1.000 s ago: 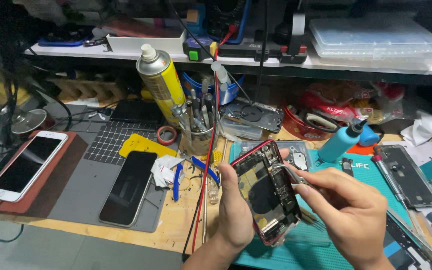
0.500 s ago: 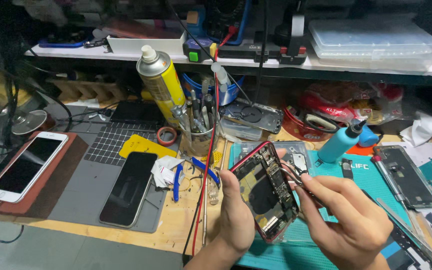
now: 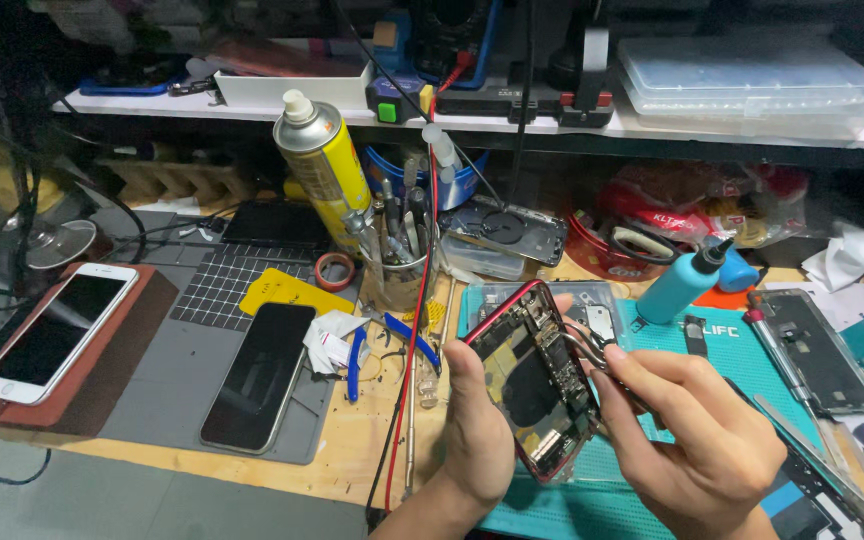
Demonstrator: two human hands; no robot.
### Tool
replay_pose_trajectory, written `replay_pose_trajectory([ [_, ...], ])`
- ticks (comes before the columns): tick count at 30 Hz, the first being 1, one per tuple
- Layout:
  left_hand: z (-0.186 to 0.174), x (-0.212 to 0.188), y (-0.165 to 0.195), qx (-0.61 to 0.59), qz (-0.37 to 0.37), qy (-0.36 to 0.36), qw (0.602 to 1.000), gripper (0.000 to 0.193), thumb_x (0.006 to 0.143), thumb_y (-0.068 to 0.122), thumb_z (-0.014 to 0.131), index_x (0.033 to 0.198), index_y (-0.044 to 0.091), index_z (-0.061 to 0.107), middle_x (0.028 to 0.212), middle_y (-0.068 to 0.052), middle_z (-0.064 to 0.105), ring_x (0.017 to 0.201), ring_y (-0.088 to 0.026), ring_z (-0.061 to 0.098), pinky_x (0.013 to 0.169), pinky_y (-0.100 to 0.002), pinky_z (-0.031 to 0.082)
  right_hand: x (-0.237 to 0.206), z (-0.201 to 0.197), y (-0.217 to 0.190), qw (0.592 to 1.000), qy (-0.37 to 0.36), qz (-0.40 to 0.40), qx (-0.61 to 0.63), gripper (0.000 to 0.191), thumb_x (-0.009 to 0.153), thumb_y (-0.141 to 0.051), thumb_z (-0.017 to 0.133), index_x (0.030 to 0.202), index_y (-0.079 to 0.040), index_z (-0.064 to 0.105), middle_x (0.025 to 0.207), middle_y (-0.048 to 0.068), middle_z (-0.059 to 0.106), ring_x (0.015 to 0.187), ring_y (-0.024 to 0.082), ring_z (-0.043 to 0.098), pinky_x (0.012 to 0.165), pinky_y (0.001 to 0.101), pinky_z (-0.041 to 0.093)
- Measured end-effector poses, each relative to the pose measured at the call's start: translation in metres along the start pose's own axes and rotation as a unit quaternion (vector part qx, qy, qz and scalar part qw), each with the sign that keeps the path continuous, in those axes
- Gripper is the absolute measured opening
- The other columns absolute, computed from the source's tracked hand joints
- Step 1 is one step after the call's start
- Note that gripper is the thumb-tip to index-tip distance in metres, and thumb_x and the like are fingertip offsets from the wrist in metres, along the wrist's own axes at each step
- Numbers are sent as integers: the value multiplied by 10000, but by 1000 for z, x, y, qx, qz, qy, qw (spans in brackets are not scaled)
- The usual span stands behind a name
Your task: The person repairs a disassembled red smartphone at a workbench. They hold the phone chassis in one hand and use a screwdriver to unscrew and pry internal components, at times using tweezers to handle small parts inside the housing, working on different areas of the board and frame throughout the clip.
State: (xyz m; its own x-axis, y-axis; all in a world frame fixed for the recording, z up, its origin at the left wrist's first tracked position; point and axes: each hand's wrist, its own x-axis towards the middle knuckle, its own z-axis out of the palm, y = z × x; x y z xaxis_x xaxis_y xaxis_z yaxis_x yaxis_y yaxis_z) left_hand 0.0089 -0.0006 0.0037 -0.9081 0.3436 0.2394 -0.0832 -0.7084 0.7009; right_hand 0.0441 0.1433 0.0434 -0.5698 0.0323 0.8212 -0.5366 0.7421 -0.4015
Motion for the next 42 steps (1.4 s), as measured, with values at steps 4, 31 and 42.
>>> replay_pose_trajectory([
  [4, 2, -1, 2, 14, 6, 1, 1000, 1003, 964, 773, 225, 1519, -28, 462, 1254, -91, 651, 1161, -178, 632, 1065, -351, 512, 0, -1, 0, 1000, -4, 2, -10, 249, 800, 67, 811, 1036, 41, 735, 913, 129, 722, 701, 119, 693, 626, 237, 534],
  [31, -1, 8, 13, 54, 11, 30, 998, 458, 940, 52, 621, 1382, -58, 580, 1110, -121, 714, 1004, -182, 708, 934, -336, 594, 1, -5, 2, 986, -51, 148, 54, 216, 784, 3, 802, 993, 31, 754, 869, 89, 754, 701, 96, 687, 591, 209, 492],
  [42, 0, 7, 17, 231, 9, 138, 963, 179, 904, 20, 704, 1058, -36, 776, 951, -79, 799, 825, -112, 746, 739, -268, 604, -1, -6, 3, 989, -52, 126, 62, 215, 797, 7, 792, 1005, 34, 747, 869, 87, 746, 705, 85, 679, 607, 204, 483],
])
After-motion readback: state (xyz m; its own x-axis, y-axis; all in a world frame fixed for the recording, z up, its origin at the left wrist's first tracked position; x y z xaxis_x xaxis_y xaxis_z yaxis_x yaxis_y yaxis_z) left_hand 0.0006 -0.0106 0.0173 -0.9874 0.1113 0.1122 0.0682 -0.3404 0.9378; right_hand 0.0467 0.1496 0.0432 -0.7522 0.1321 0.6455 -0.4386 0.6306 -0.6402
